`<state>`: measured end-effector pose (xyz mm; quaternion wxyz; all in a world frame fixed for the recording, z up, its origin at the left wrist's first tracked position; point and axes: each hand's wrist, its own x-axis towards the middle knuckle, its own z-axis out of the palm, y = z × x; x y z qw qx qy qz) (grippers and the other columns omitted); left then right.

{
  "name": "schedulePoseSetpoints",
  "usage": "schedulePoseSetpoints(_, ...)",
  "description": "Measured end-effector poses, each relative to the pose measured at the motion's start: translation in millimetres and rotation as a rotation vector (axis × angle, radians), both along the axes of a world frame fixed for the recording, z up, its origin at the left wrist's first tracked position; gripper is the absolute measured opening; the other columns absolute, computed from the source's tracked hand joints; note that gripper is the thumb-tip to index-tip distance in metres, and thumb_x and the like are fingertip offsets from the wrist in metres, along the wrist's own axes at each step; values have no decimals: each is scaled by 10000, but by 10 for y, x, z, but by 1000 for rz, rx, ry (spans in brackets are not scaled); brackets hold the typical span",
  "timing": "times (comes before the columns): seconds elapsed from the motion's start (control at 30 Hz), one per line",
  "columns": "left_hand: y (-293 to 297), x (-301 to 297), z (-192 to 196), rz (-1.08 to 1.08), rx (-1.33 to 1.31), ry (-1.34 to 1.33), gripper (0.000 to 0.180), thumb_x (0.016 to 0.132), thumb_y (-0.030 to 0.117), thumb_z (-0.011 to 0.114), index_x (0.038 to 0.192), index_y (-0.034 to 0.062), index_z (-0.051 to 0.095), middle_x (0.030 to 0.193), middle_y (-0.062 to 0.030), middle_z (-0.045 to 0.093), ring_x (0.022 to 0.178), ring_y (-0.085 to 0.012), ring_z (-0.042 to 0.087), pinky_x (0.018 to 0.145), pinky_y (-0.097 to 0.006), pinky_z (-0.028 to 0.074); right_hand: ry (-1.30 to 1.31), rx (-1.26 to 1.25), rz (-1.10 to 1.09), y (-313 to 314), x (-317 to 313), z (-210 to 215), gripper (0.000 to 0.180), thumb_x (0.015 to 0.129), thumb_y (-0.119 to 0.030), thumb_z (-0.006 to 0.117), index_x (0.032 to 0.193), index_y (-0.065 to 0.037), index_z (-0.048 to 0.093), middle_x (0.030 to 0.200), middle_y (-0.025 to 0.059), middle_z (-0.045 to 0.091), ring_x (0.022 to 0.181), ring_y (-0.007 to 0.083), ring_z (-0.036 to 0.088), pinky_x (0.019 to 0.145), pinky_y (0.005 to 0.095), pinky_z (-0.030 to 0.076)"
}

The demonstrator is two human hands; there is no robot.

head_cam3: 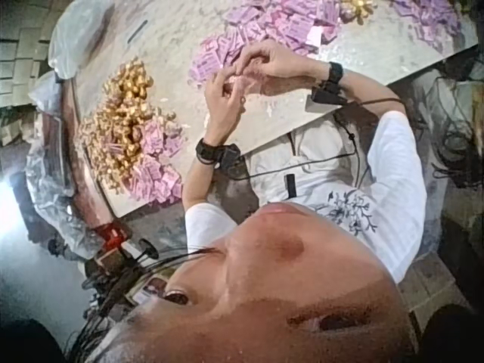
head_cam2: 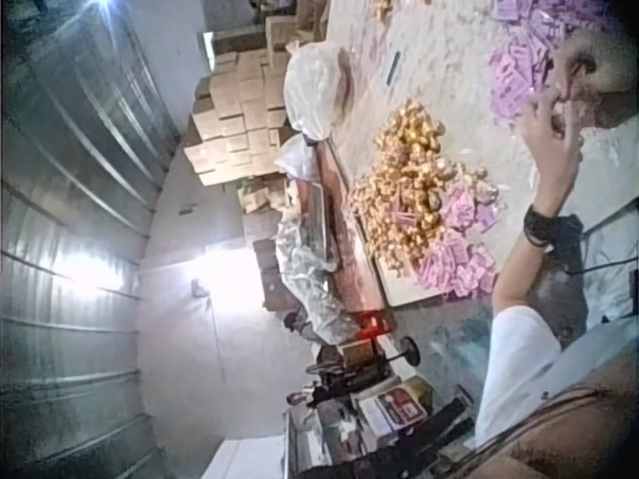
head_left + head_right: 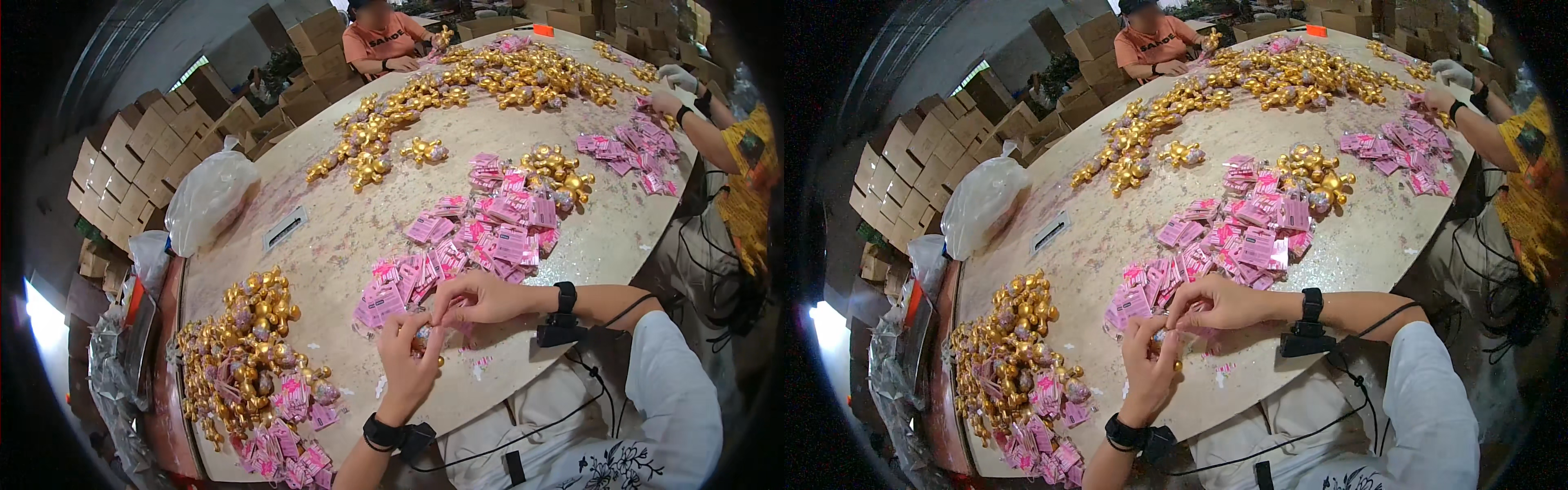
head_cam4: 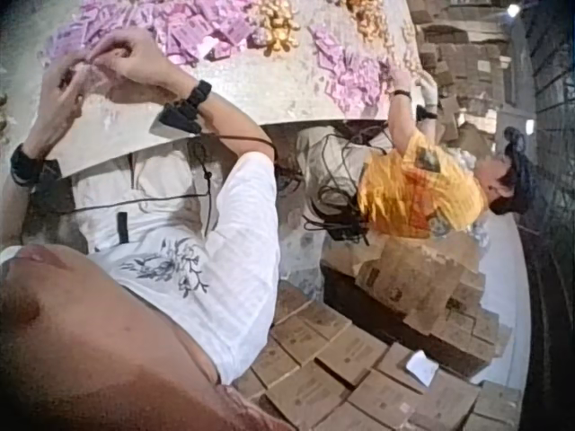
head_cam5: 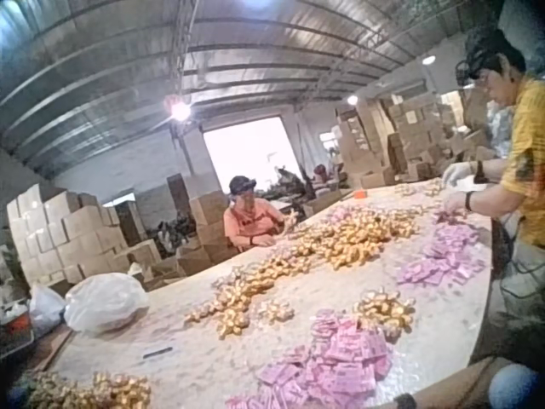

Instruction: Packaging small gold-colored star-shaped products into pink plastic wrappers.

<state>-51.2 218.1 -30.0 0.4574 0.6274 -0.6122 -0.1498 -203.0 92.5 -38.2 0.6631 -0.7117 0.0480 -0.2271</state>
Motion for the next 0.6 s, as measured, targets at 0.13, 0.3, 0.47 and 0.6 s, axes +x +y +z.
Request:
schedulePoseSetpoints(0.13,-2,23,-23,-3,15,-7,161,770,135,660,900,42,638,766,-65,495,606,-165,470,549,-300,372,96,52,13,32,-17,38,156,862,-99,614,1000,-31,589,957,31,598,908,98,572,785,257,482)
schedulePoseSetpoints(0.3,14,29,-5,-46,-11,-10,159,782,133,642,909,38,631,781,-82,489,616,-171,471,556,-304,374,101,6,0,43,-1,29,182,869,-125,608,1024,-34,578,951,29,601,914,99,571,778,255,483)
schedulePoseSetpoints(0.47,36,54,7,-57,48,-29,227,762,142,654,931,16,568,832,-119,490,726,-242,496,628,-337,389,153,-129,-20,34,0,33,186,875,-125,598,1032,-27,578,960,42,613,898,107,582,779,260,485)
schedulePoseSetpoints(0.6,-34,23,67,-56,10,-173,315,687,146,695,909,16,513,829,-147,492,767,-317,492,662,-376,400,170,-41,-40,39,-12,133,199,851,-122,619,1000,6,589,925,67,639,845,122,616,737,256,515)
